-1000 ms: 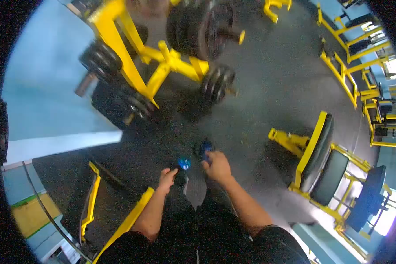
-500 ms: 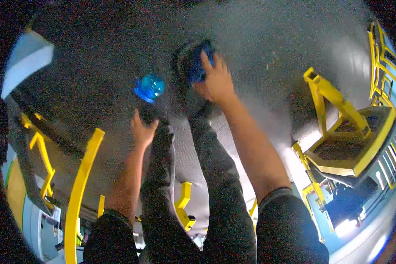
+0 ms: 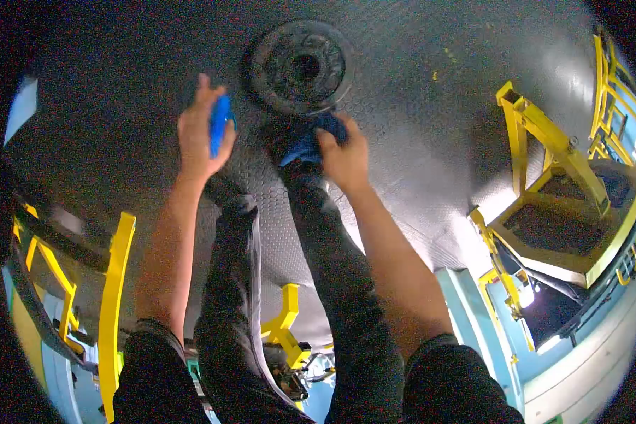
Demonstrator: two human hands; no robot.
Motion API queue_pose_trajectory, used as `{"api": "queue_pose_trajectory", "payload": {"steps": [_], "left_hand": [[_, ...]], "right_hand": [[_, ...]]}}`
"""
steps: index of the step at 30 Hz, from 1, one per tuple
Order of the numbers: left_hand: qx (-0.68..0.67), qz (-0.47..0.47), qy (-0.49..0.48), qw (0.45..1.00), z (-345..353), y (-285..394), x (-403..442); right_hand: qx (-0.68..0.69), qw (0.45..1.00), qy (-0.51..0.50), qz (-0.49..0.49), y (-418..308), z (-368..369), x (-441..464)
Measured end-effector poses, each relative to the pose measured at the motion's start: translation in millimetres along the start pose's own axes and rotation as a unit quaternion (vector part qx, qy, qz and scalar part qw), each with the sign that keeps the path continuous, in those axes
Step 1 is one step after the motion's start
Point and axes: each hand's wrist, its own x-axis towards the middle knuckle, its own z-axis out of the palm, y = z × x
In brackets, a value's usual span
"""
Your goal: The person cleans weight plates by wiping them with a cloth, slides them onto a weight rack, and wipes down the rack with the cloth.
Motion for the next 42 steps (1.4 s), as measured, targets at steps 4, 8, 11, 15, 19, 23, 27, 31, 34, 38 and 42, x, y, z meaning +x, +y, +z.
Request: {"api": "queue_pose_trajectory", "payload": {"steps": [4, 8, 11, 15, 19, 23, 27, 31, 34, 38, 42], "left_hand": [[-0.039, 0.036, -0.216, 0.975, -2, 48, 0], [-0.015, -0.087, -0.338, 0.937, 23, 79, -5], [-0.032, -0.124, -0.33, 0.935, 41, 89, -9], [-0.017, -0.094, -0.332, 0.939, 49, 98, -2], [-0.048, -0.107, -0.278, 0.953, 50, 86, 1], [-0.087, -0.022, -0.084, 0.992, 29, 54, 7], [-0.084, -0.068, -0.005, 0.994, 6, 13, 14], [-0.038, -0.106, 0.06, 0.992, 0, -30, 27], [-0.087, -0.15, 0.095, 0.98, 7, -48, 22], [0.068, -0.046, 0.006, 0.997, -1, -44, -1], [0.039, -0.133, 0.04, 0.99, -12, -26, -29]], "right_hand": [[0.187, 0.973, 0.103, 0.094, 6, -48, -11], [0.197, 0.956, 0.191, 0.105, 25, -69, -6], [0.157, 0.954, 0.235, 0.1, 27, -74, 2], [0.288, 0.923, 0.212, 0.143, 49, -61, 22], [0.213, 0.934, 0.221, 0.183, 16, -25, 31], [-0.004, 0.976, 0.213, 0.047, -8, 44, 41], [-0.112, 0.927, 0.352, -0.064, -11, 72, 93], [-0.222, 0.869, 0.382, -0.222, -41, 87, 143], [-0.287, 0.842, 0.193, -0.414, -48, 122, 113], [-0.288, 0.852, -0.051, -0.435, -27, 111, 54], [-0.374, 0.859, -0.109, -0.331, 37, 29, 27]]}}
